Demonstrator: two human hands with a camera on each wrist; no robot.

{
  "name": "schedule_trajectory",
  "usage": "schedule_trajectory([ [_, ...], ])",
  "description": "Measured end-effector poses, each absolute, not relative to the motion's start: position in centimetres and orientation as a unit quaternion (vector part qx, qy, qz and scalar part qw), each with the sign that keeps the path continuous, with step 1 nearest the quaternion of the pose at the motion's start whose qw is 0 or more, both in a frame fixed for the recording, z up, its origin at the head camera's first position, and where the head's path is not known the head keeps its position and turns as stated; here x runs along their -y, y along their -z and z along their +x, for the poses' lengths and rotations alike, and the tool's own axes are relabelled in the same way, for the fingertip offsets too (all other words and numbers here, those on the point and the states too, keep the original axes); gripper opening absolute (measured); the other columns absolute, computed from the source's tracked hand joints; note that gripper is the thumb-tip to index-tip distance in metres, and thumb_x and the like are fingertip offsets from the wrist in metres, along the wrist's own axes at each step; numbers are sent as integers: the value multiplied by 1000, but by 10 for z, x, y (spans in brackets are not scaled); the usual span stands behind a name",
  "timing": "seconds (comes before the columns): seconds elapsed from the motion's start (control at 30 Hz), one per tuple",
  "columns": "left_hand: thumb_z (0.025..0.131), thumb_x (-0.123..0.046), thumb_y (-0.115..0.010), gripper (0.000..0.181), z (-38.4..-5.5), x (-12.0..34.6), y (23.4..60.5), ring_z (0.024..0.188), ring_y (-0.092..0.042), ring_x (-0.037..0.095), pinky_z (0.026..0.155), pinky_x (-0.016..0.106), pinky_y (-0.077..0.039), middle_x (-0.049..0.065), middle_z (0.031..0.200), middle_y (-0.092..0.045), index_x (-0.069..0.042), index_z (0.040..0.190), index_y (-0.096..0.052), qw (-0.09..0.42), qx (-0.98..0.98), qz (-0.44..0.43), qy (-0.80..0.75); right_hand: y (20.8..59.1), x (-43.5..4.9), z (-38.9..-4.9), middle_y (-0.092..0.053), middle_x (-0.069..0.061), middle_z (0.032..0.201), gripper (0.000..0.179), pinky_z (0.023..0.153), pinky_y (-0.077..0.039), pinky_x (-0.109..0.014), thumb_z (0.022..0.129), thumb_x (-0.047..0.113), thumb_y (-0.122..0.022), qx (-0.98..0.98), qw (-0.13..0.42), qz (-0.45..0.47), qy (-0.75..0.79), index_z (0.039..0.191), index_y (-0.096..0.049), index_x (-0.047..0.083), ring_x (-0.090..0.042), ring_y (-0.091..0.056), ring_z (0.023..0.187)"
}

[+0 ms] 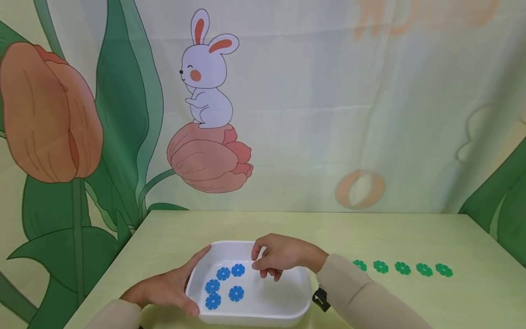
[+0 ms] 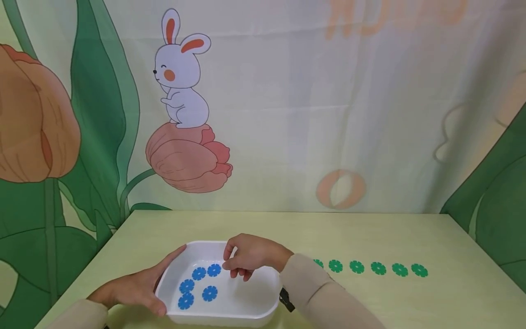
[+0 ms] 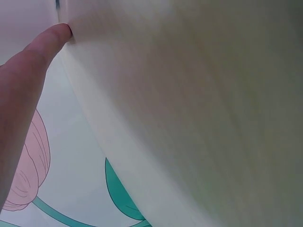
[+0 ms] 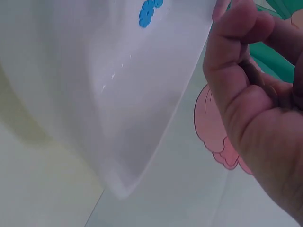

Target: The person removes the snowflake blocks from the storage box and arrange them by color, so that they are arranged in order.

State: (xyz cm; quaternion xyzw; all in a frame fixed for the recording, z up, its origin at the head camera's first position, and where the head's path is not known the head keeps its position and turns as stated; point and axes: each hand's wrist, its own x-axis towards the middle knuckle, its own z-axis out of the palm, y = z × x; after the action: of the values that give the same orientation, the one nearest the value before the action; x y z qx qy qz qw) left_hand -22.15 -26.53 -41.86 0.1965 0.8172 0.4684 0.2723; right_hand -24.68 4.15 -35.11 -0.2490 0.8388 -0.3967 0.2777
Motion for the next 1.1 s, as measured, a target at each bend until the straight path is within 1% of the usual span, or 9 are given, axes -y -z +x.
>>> schedule_trajectory([
  [0.23, 79, -33, -83, 124, -222, 265, 420, 125, -40, 32, 104, 56, -41, 16, 157, -19, -25, 159, 11, 268, -828, 193, -453, 353, -25, -246, -64, -11, 71, 9, 50, -50, -23, 96, 10, -68, -837, 290, -249, 391, 99, -60, 8, -15, -49, 53],
  [0.43, 80, -32, -82, 122, -222, 265, 418, 123, -43, 31, 103, 55, -44, 17, 155, -22, -24, 159, 11, 270, -826, 196, -454, 354, -13, -250, -64, -8, 71, 10, 51, -50, -22, 95, 12, -69, -845, 293, -234, 381, 98, -61, 9, -16, -51, 55],
  [0.77, 80, -35, -83, 125, -222, 268, 419, 122, -44, 31, 104, 51, -44, 17, 152, -25, -22, 159, 13, 274, -818, 211, -460, 365, 6, -256, -65, -8, 70, 8, 51, -50, -23, 94, 10, -70, -845, 304, -221, 380, 94, -63, 8, -16, -50, 56],
  [0.93, 80, -37, -83, 126, -223, 269, 419, 121, -43, 31, 104, 47, -45, 16, 152, -25, -22, 159, 14, 275, -816, 218, -460, 374, 9, -257, -64, -8, 70, 8, 50, -49, -23, 94, 10, -71, -841, 325, -212, 376, 95, -63, 9, -16, -50, 56],
  [1.1, 80, -38, -84, 126, -223, 269, 419, 123, -42, 31, 105, 51, -43, 17, 154, -23, -23, 159, 13, 270, -822, 215, -454, 383, 9, -258, -62, -6, 70, 12, 51, -50, -22, 92, 11, -73, -837, 354, -210, 360, 99, -64, 10, -16, -51, 55],
])
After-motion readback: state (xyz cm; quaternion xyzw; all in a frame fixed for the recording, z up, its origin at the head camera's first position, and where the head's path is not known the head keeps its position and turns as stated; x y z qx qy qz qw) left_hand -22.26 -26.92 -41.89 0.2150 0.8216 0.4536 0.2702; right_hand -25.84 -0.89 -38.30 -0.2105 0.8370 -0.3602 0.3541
